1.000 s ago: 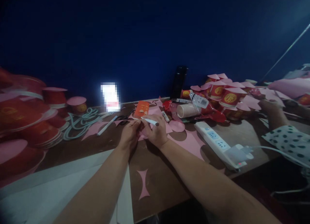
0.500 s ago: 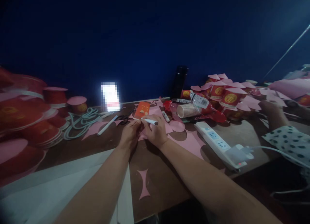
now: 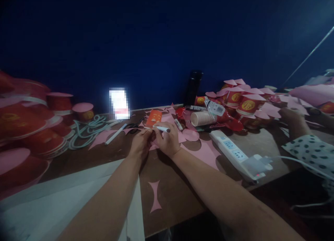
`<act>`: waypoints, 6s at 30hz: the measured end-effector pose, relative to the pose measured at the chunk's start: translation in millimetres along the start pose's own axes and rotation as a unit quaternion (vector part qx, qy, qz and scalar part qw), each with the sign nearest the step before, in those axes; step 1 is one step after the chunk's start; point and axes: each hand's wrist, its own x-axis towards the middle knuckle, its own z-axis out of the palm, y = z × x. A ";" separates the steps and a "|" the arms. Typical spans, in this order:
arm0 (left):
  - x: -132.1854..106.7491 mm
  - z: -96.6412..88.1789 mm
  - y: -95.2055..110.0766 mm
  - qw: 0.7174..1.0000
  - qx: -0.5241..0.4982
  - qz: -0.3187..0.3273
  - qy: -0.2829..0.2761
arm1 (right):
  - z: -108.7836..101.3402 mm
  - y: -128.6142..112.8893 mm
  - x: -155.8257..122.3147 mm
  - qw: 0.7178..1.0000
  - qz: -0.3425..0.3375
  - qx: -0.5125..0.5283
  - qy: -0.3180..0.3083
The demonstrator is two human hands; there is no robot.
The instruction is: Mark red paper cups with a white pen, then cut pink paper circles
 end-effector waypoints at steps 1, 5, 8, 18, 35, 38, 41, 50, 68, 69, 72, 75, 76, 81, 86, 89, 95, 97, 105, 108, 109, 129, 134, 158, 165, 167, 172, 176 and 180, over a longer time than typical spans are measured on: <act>-0.2 0.1 0.1 1.000 0.000 0.002 0.001 | 0.1 0.1 -0.4 1.000 0.000 0.001 -0.002; -0.4 0.0 0.3 1.000 0.004 0.003 0.004 | 0.3 -0.5 -1.2 1.000 0.008 0.003 -0.007; 0.5 -0.5 -0.3 1.000 0.000 0.001 0.007 | 0.4 -0.6 -1.1 1.000 0.009 0.007 -0.004; -0.2 -0.3 1.1 1.000 -0.008 -0.004 0.002 | -0.8 -1.5 -0.3 1.000 -0.003 0.005 -0.003; -7.4 5.9 13.3 0.993 -0.083 -0.052 0.066 | -2.4 2.8 -2.4 0.998 0.048 0.020 0.021; -6.1 5.8 12.0 0.993 -0.089 -0.052 0.058 | -2.3 2.1 -2.1 0.999 0.038 0.015 0.007; -4.3 4.9 9.4 0.995 -0.081 -0.046 0.046 | -1.1 1.7 -2.3 0.999 0.032 0.018 0.000; -2.2 3.9 6.2 0.998 -0.053 -0.039 0.026 | -0.1 2.5 -1.7 1.000 0.022 0.014 -0.001; -2.1 5.0 6.1 0.998 -0.037 -0.033 0.033 | -1.2 0.7 0.1 1.000 0.018 0.004 -0.009; -2.2 5.1 6.4 0.998 -0.034 -0.034 0.034 | -1.2 0.3 0.4 1.000 0.022 0.003 -0.005; -3.0 5.5 7.6 0.999 -0.024 -0.037 0.030 | -1.1 -0.1 1.0 1.000 0.017 0.000 -0.002; -4.3 5.7 9.2 0.998 -0.036 -0.041 0.037 | -1.0 0.4 0.5 1.000 0.002 0.012 -0.020; -4.8 5.6 9.7 0.997 -0.045 -0.041 0.041 | -1.0 0.8 0.1 1.000 0.005 0.015 -0.017; -6.5 5.7 12.9 0.993 -0.078 -0.054 0.067 | -1.9 3.4 -1.8 0.998 0.047 0.029 0.023; -6.3 7.1 15.2 0.991 -0.082 -0.068 0.078 | -2.3 2.8 -2.6 0.998 0.052 0.034 0.006; -5.3 7.4 15.2 0.991 -0.078 -0.070 0.079 | -2.1 0.8 -2.6 0.998 0.050 0.037 0.003; -2.5 6.4 13.2 0.991 -0.080 -0.066 0.082 | -1.7 -2.1 -1.6 0.998 0.045 0.032 -0.010; -2.3 6.2 12.6 0.991 -0.074 -0.067 0.084 | -1.2 -2.0 -1.5 0.999 0.045 0.026 -0.009; -4.4 7.3 13.0 0.994 -0.055 -0.064 0.062 | -0.3 1.3 -0.3 0.999 0.034 0.017 -0.011; -4.3 7.8 13.5 0.994 -0.056 -0.067 0.072 | -0.6 1.3 0.1 0.999 0.027 0.016 -0.015; -4.3 7.8 13.6 0.993 -0.056 -0.067 0.075 | -0.6 1.1 0.0 0.999 0.027 0.014 -0.015; -4.7 7.9 13.7 0.993 -0.054 -0.068 0.077 | -2.0 -0.1 -0.4 0.997 0.066 0.032 0.029; -5.7 9.9 15.2 0.993 -0.055 -0.072 0.078 | -1.1 -0.9 -2.5 0.998 0.054 0.038 0.009; -6.6 8.9 16.0 0.993 -0.051 -0.067 0.082 | -0.3 2.2 -2.4 0.999 0.030 0.011 -0.023; -7.9 8.9 16.4 0.993 -0.058 -0.066 0.080 | -2.0 0.0 -2.2 0.998 0.053 0.038 0.010; -8.3 8.6 16.7 0.993 -0.055 -0.064 0.080 | -2.3 0.5 -2.2 0.997 0.060 0.039 0.018; -8.2 8.2 16.7 0.994 -0.045 -0.064 0.077 | -1.7 1.4 -3.1 0.998 0.056 0.033 0.012; -8.0 7.9 16.0 0.994 -0.049 -0.061 0.072 | -0.8 1.4 -3.9 0.998 0.047 0.037 -0.003; -8.1 7.4 15.4 0.994 -0.051 -0.062 0.076 | -0.6 1.8 -2.6 0.999 0.041 0.030 -0.015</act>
